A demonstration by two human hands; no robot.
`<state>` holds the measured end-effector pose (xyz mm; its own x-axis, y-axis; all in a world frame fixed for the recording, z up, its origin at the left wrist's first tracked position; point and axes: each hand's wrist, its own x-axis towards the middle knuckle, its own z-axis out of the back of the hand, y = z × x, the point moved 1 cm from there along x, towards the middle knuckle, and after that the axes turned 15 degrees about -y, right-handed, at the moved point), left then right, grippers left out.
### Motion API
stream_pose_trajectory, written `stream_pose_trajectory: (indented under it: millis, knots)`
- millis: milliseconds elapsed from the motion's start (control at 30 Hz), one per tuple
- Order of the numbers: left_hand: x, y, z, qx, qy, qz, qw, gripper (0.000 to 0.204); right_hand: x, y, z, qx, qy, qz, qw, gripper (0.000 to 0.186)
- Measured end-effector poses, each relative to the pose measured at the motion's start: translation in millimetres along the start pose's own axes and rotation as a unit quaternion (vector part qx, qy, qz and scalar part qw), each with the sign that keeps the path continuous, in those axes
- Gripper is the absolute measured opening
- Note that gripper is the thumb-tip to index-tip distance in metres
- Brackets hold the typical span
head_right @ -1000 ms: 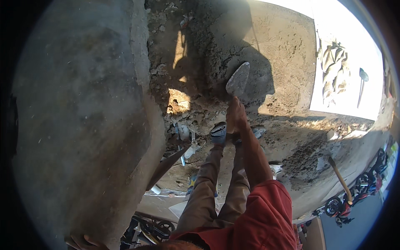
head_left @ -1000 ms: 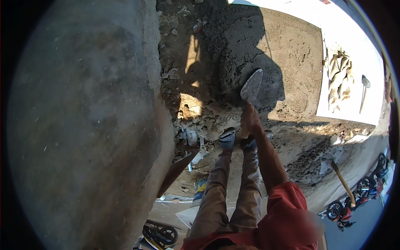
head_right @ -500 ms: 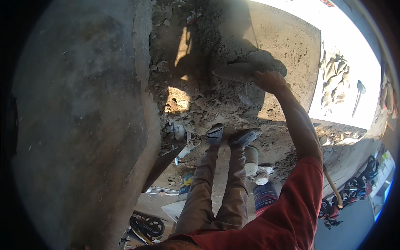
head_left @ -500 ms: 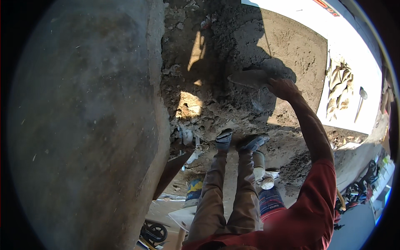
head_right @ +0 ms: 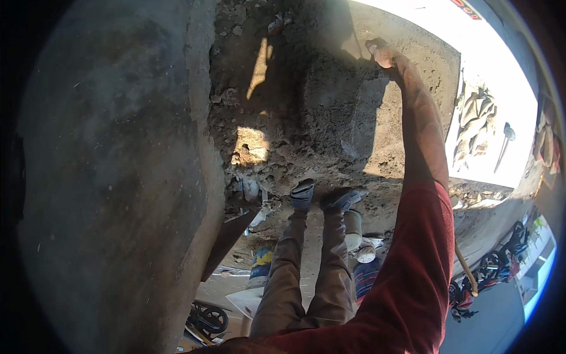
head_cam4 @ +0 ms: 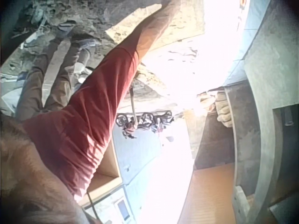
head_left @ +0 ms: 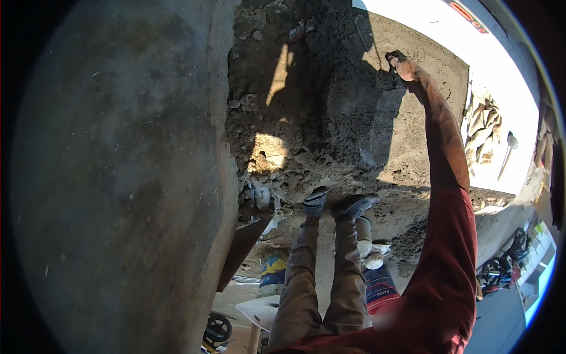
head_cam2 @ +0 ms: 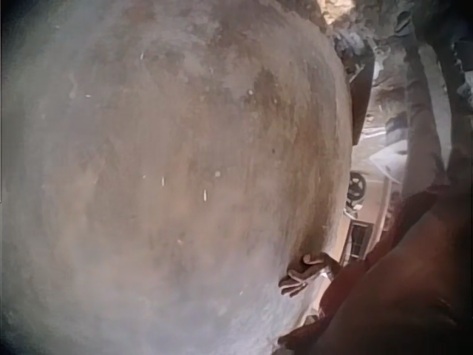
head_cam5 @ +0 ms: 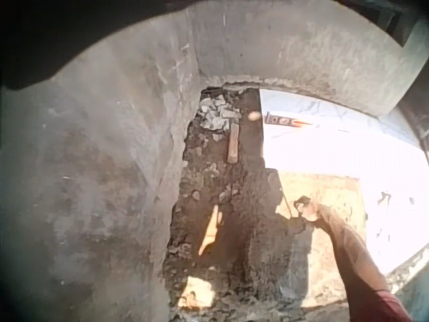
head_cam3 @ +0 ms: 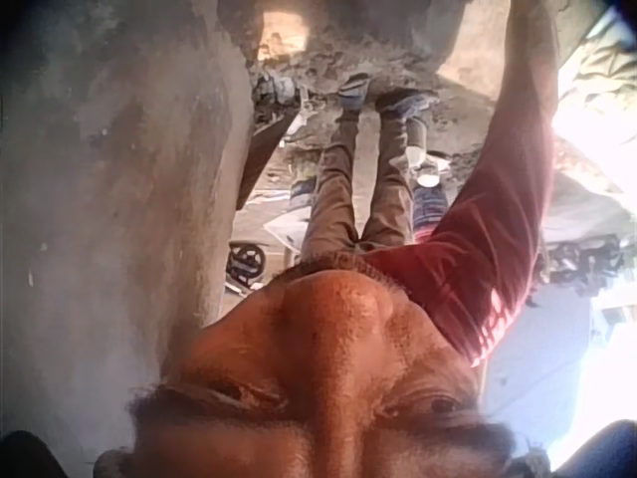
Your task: The person spreads mortar using a trowel, levels it with the back of the trowel, and then places a large floor tile onto the prepared surface, pressing it into place by hand.
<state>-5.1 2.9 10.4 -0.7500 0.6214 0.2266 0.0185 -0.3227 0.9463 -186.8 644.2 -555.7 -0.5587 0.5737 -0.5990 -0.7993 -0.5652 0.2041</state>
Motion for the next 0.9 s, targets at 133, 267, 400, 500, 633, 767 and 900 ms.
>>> stream_pose_trajectory:
  millis: [133, 267, 400, 500, 633, 767, 900]
  knots:
    - [0.2, -3.8, -6.0, -0.01, 0.013, 0.01, 1.0, 0.055, -18.0, -57.3, -24.9, 0.004, -0.038, 0.168, 0.985, 0.055]
    - [2.6, -11.6, -5.9, -0.021, 0.018, 0.018, 0.999, 0.055, -12.0, -80.8, -5.9, -0.158, -0.131, 0.15, 0.967, 0.048]
    - [-3.0, -9.6, -5.2, -0.018, 0.029, 0.022, 0.999, 0.055, 7.9, -25.0, -7.9, -0.104, -0.157, 0.155, 0.97, 0.043]
    - [-4.4, -16.9, -3.8, -0.029, 0.031, 0.03, 0.999, 0.055, 13.7, -16.2, 1.4, -0.15, -0.234, 0.274, 0.921, 0.043]
    - [-1.3, -6.4, 1.7, -0.021, 0.037, 0.03, 0.999, 0.056, -24.4, 48.6, 23.1, 0.053, -0.198, 0.38, 0.902, 0.038]
    - [-7.1, -10.1, -0.5, -0.031, 0.041, 0.036, 0.998, 0.056, -33.0, 36.1, 26.1, 0.014, 0.084, 0.037, 0.996, 0.037]
    - [-6.6, -5.5, 0.6, -0.033, 0.05, 0.036, 0.998, 0.056, -117.7, -16.8, -5.4, -0.09, 0.233, 0.077, 0.965, 0.046]
